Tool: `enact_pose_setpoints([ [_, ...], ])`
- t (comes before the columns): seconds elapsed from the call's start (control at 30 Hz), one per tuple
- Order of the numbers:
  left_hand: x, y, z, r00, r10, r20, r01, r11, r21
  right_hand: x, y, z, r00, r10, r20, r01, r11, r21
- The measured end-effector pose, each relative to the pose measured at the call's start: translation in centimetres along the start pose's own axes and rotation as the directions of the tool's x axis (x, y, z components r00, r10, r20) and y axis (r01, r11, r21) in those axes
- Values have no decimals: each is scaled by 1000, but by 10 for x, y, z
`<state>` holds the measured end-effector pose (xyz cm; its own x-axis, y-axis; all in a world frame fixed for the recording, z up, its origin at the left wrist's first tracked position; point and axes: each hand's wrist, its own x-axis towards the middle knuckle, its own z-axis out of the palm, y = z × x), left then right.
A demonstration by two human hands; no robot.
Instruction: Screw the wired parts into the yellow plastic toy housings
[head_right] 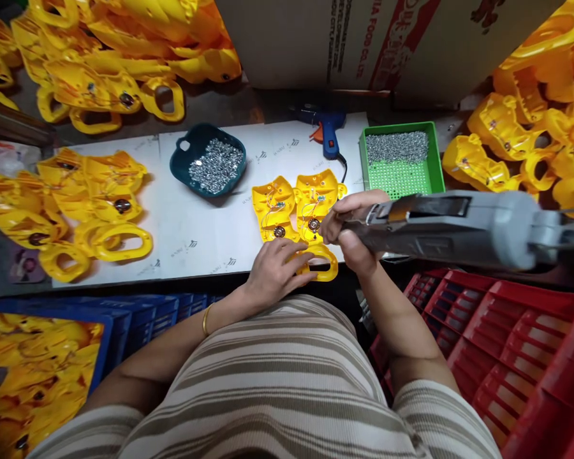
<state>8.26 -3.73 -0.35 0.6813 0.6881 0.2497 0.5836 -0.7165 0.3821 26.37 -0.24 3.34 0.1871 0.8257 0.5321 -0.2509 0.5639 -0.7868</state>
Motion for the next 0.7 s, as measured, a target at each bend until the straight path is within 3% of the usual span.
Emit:
enact_pose_setpoints([
  [0.27, 8, 12, 16, 979, 24, 200, -40, 996, 74, -2, 32, 2, 994, 45, 104, -42, 999, -31],
  [0.7, 14, 15, 17, 952, -14, 304, -20, 994, 108, -11, 53, -6, 987, 103, 126, -94, 993, -75],
])
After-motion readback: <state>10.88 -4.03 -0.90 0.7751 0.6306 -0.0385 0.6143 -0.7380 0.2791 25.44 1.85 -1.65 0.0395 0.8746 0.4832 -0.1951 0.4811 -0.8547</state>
